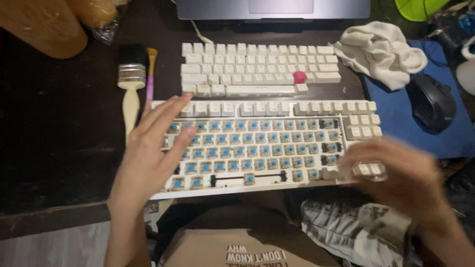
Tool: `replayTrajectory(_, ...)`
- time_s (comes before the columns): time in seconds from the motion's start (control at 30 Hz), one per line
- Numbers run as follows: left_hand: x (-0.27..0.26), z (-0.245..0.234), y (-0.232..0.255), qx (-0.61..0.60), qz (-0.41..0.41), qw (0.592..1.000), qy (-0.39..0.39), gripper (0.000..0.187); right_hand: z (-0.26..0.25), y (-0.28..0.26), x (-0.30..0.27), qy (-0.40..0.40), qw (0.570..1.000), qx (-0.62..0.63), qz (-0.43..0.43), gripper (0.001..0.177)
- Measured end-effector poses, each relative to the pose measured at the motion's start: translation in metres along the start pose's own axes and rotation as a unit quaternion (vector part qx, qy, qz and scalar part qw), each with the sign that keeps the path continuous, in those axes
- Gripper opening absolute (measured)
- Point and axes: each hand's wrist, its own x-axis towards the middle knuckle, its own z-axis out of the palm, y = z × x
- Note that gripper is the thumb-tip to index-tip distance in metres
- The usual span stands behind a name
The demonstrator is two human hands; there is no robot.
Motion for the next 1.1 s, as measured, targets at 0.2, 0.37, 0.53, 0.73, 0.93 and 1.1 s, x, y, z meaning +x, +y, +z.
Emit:
replayTrajectory(0.2, -0.003, 0.001, -0.002, -0.007, 0.017, 1.000, 0.006, 0.042, -0.004, 0.072, 0.054, 0.017, 0.979, -0.204, 0.012, 0.021)
replayTrajectory(0.37, -0.003, 0.000, -0.004, -0.027, 0.020, 0.999, -0.004, 0.039, 0.022, 0.117, 0.081, -0.078, 0.989, -0.118, 0.043, 0.018)
replayTrajectory(0.53, -0.004, -0.001, -0.005, -0.033, 0.023, 0.999, -0.005, 0.039, 0.029, 0.114, 0.096, -0.112, 0.986, -0.088, 0.081, 0.021)
replayTrajectory(0.73, -0.004, 0.000, -0.006, -0.030, 0.031, 0.999, -0.002, 0.037, 0.034, 0.123, 0.094, -0.104, 0.989, -0.081, 0.067, 0.018)
replayTrajectory(0.93, -0.005, 0.000, -0.008, -0.024, 0.032, 0.999, -0.006, 0.036, 0.023, 0.112, 0.082, -0.056, 0.993, -0.097, 0.028, 0.016)
replayTrajectory(1.1, -0.005, 0.000, -0.007, -0.009, 0.031, 0.999, -0.009, 0.034, -0.012, 0.065, 0.045, -0.075, 0.992, -0.098, 0.018, 0.014)
